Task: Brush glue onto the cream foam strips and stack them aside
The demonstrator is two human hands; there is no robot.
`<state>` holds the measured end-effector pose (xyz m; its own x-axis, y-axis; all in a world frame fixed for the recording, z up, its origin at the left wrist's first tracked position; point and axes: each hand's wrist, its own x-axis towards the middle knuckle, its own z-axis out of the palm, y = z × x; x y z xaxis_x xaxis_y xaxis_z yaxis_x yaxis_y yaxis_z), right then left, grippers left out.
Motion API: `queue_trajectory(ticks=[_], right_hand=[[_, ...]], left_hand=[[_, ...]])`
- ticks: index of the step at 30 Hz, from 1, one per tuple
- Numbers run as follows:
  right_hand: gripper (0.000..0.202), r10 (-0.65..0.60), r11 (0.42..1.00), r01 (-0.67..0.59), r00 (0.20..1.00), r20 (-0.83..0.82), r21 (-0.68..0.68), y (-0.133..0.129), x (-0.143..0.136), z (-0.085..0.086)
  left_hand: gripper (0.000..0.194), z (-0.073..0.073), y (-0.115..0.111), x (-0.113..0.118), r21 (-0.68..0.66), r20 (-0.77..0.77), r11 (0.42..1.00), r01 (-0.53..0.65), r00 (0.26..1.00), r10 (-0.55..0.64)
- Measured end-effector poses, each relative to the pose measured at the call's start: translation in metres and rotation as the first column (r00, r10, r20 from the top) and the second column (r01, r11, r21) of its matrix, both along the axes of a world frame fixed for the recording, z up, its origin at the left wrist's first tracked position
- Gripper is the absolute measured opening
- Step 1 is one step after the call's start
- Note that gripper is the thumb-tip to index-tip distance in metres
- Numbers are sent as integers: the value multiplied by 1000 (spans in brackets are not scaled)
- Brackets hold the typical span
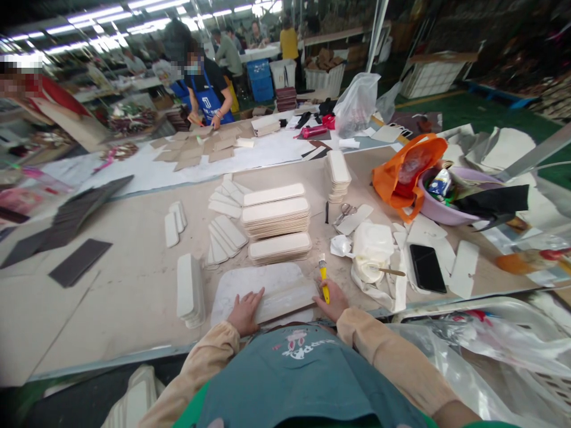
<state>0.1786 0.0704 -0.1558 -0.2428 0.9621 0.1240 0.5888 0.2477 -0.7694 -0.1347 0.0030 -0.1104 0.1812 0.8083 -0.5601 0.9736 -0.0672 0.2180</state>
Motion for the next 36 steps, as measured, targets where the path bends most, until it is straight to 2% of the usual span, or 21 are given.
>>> queue_trajectory(ticks=[4, 7, 11, 17, 20, 22, 25, 29, 31, 36], right_hand=[[19, 100, 987, -107, 993, 62, 116, 0, 11, 9], [16, 102, 987, -111, 992, 80, 116, -6, 19, 11], [18, 95, 990, -104, 991, 93, 96, -13, 25, 4], [17, 122, 988, -128, 990, 78, 88, -16, 25, -5], [16, 130, 985, -138, 989, 74, 103, -17, 27, -4], [13, 184, 974, -192, 980, 81, 117, -16, 27, 1], [11, 359, 921, -369, 928, 98, 126, -11, 23, 12], [17, 569, 799, -589, 806, 164, 122, 1, 3, 25], [22, 623, 750, -652, 753, 212, 110, 9, -11, 30], [42, 689, 673, -740, 630, 357, 7, 29, -38, 35]], left_hand=[[119, 4, 1, 1, -18, -34, 1000, -19, 999, 18], [121, 8, 3, 7, -9, -94, 999, -35, 995, 34], [123, 13, 8, 13, -38, -137, 998, -59, 989, 53], [106, 15, 6, 4, -29, -88, 996, -88, 992, 85], [105, 13, 4, -1, -21, -67, 995, -100, 993, 99], [103, 13, 1, -3, -6, -49, 995, -100, 994, 100], [99, 13, -3, -3, 18, -28, 995, -101, 994, 101], [97, 15, -7, -2, 34, -23, 994, -103, 994, 104], [97, 15, -9, -2, 38, -28, 994, -106, 994, 107], [97, 14, -13, -3, 39, -18, 990, -135, 991, 136]])
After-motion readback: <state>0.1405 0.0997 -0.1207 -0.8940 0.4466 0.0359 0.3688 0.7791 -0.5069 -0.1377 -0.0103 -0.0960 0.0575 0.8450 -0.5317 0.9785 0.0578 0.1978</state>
